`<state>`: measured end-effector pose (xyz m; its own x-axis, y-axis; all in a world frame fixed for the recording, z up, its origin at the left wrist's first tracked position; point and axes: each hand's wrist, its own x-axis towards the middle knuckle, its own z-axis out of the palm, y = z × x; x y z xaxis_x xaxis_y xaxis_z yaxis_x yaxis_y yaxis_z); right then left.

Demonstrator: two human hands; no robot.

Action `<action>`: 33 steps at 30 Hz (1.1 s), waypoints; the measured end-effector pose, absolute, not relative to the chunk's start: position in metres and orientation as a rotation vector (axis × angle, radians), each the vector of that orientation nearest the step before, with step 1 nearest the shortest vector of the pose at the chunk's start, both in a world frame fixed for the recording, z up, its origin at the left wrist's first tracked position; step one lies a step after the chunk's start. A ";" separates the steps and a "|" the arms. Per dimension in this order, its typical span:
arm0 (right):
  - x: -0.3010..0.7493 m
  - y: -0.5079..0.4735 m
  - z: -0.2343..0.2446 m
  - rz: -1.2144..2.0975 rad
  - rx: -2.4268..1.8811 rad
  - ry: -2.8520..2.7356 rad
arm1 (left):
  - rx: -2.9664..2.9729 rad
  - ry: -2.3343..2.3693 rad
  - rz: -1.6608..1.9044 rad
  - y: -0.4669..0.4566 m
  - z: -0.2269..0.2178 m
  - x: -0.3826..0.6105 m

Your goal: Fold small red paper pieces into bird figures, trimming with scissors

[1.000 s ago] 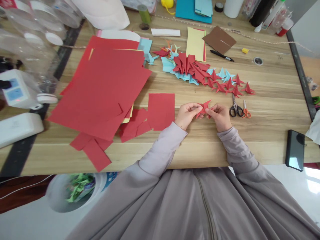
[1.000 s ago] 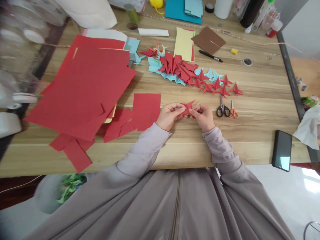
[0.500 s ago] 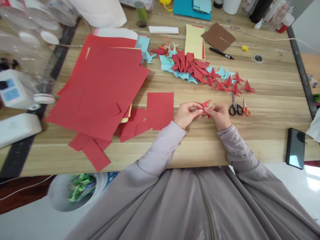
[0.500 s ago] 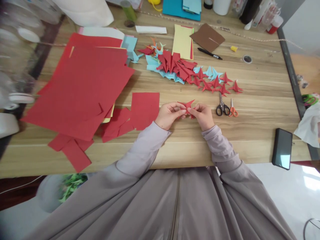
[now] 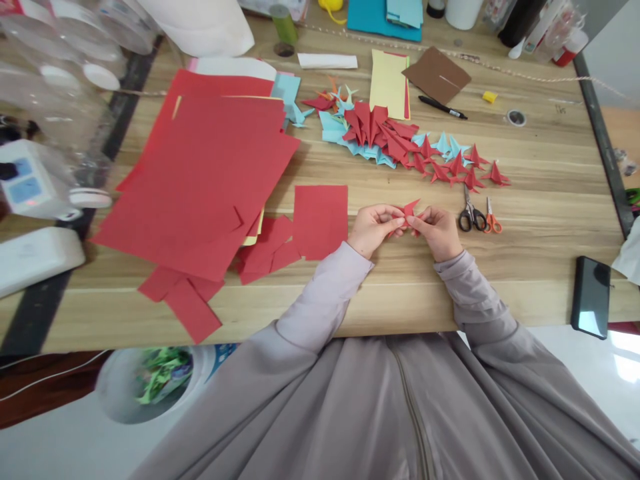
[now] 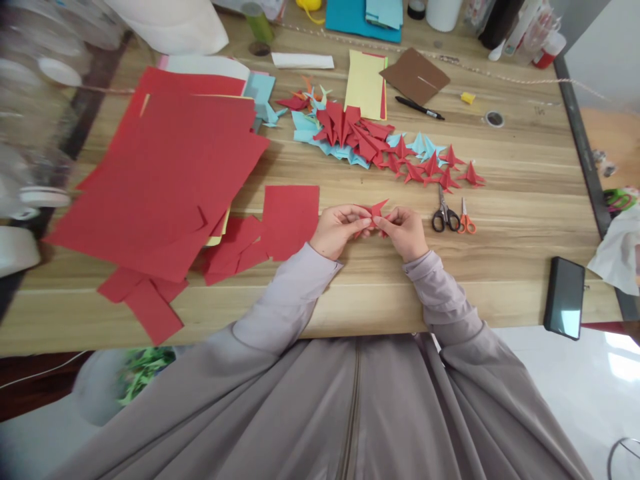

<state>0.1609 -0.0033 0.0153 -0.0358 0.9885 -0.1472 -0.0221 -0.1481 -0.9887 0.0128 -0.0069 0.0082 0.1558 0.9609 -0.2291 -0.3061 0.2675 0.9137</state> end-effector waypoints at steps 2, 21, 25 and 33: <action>0.161 -0.003 0.015 1.347 -1.284 -1.141 | 0.821 0.994 1.081 -0.007 0.008 0.013; 0.162 -0.002 0.016 1.483 -1.175 -1.058 | 0.891 1.037 1.090 -0.008 0.010 0.014; 0.165 -0.001 0.017 1.487 -1.195 -1.121 | 0.896 1.057 1.091 -0.009 0.010 0.015; 0.166 0.000 0.010 1.479 -1.184 -1.135 | 0.899 1.052 1.096 -0.009 0.010 0.014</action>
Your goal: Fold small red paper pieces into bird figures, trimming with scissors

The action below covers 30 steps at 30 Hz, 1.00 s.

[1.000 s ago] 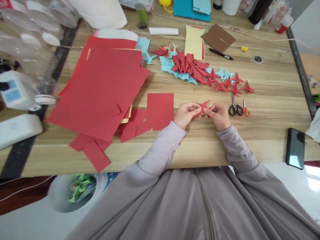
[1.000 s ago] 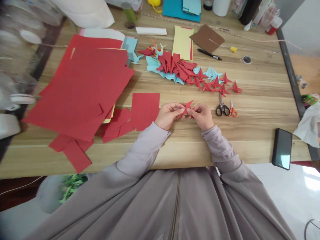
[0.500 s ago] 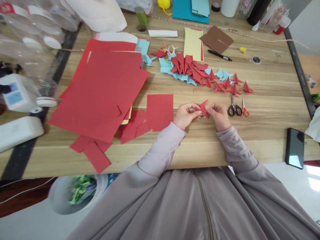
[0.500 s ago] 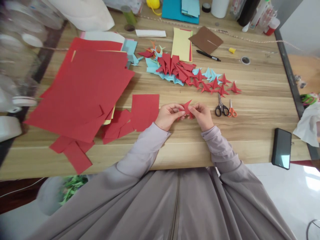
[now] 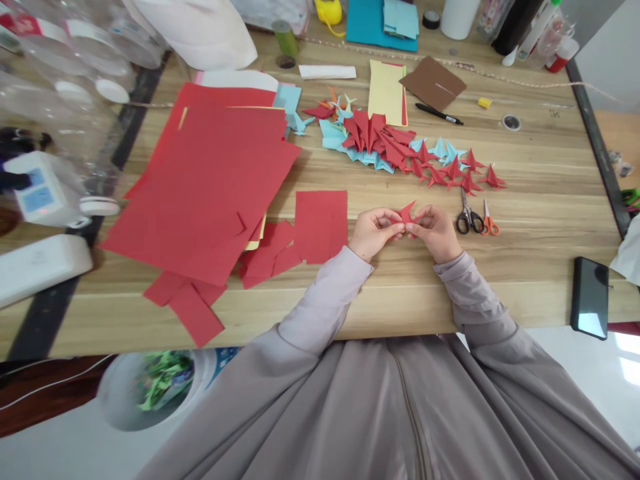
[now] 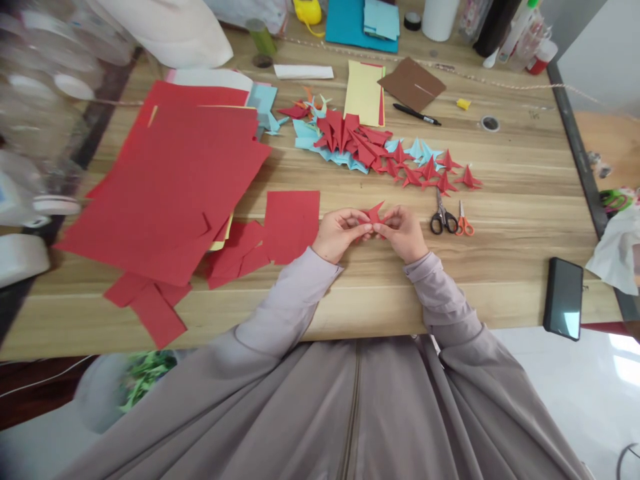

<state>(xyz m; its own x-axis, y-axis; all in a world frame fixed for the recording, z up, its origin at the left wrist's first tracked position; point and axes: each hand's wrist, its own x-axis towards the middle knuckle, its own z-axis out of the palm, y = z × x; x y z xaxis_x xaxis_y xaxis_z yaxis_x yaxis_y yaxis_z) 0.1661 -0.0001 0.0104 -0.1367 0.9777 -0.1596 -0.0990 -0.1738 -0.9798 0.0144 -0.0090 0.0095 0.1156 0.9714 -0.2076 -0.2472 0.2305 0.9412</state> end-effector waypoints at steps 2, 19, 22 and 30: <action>0.166 0.000 0.009 1.471 -1.161 -1.126 | 0.879 1.028 1.086 -0.009 0.010 0.014; 0.164 -0.002 0.007 1.453 -1.035 -1.137 | 0.718 0.928 1.106 -0.008 0.010 0.013; 0.165 -0.002 0.006 1.460 -1.048 -1.132 | 0.695 0.915 1.099 -0.008 0.012 0.011; 0.166 -0.001 0.008 1.478 -1.059 -1.147 | 0.660 0.916 1.079 -0.007 0.014 0.009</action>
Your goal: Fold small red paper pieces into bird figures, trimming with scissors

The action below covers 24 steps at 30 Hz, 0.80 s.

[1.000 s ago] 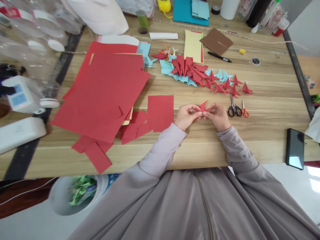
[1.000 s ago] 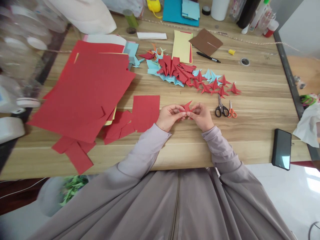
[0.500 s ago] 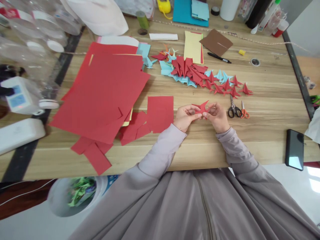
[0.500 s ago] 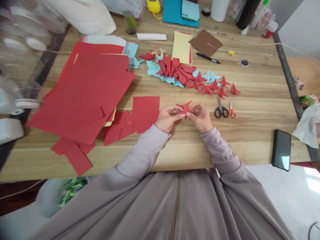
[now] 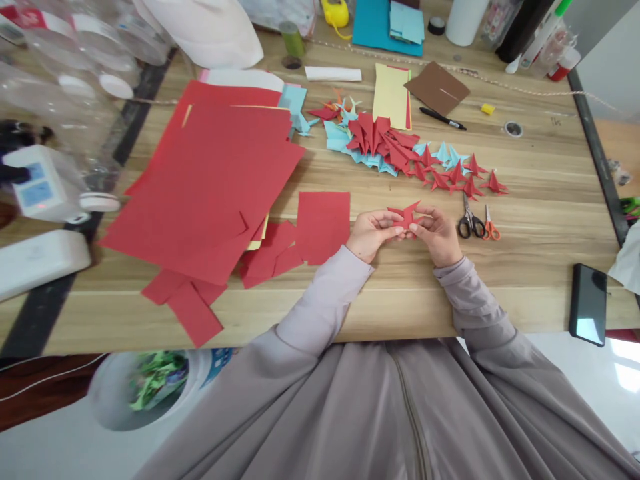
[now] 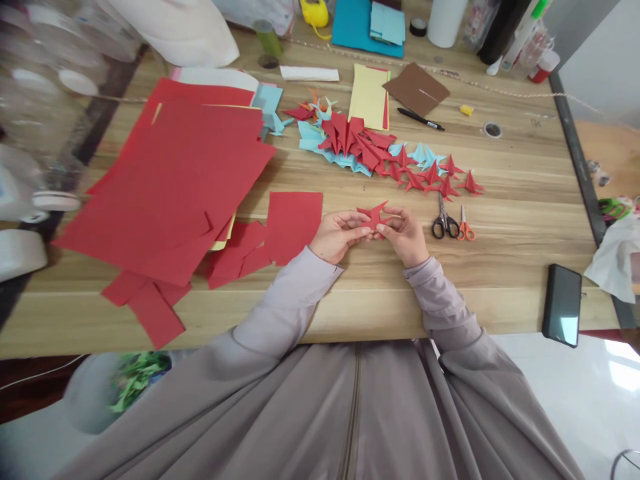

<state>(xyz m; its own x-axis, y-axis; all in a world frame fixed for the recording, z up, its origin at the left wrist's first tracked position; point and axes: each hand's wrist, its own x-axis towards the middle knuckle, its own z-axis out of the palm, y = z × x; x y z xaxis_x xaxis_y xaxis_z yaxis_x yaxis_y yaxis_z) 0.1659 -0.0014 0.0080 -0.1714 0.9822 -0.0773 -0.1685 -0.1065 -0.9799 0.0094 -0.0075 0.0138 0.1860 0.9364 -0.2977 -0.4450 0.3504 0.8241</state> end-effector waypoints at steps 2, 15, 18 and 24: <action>0.167 -0.001 0.008 1.485 -1.058 -1.155 | 0.650 0.914 1.076 -0.007 0.014 0.009; 0.168 -0.002 0.011 1.470 -1.052 -1.153 | 0.626 0.909 1.057 -0.005 0.019 0.004; 0.166 -0.003 0.013 1.420 -1.064 -1.169 | 0.669 0.947 1.101 -0.006 0.017 0.006; 0.165 -0.003 0.011 1.357 -1.113 -1.237 | 0.768 0.979 1.111 -0.007 0.012 0.011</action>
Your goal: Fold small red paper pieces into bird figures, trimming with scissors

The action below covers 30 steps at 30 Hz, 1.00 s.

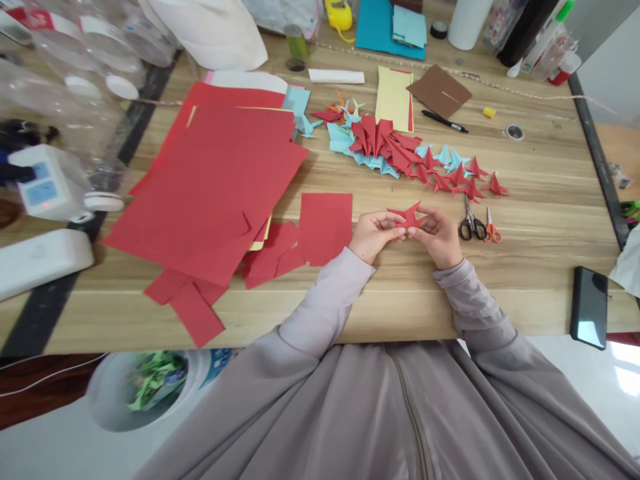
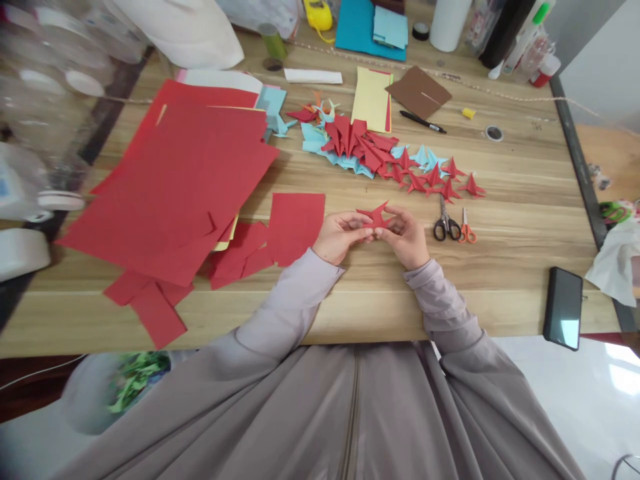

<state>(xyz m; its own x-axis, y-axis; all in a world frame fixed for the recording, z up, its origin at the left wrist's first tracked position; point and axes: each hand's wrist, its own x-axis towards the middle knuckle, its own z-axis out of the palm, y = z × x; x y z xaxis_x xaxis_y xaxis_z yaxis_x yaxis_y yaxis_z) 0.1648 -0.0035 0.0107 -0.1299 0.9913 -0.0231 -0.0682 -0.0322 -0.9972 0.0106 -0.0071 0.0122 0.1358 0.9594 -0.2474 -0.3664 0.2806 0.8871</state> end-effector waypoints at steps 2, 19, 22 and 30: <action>0.165 -0.003 0.011 1.366 -1.112 -1.238 | 0.787 0.982 1.124 -0.007 0.011 0.011; 0.170 -0.001 0.011 1.403 -1.090 -1.140 | 0.631 0.889 1.055 -0.007 0.020 0.007; 0.169 -0.002 0.013 1.382 -1.081 -1.116 | 0.615 0.867 1.061 -0.007 0.019 0.007; 0.166 -0.003 0.015 1.282 -1.084 -1.230 | 0.704 0.885 1.122 -0.006 0.014 0.010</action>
<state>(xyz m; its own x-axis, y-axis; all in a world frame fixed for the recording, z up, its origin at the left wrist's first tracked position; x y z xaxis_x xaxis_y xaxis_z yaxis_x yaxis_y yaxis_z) 0.1664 -0.0027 0.0151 -0.0847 0.9957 0.0385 -0.0793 0.0318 -0.9963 0.0097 -0.0063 0.0141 0.1772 0.9552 -0.2373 -0.4528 0.2931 0.8421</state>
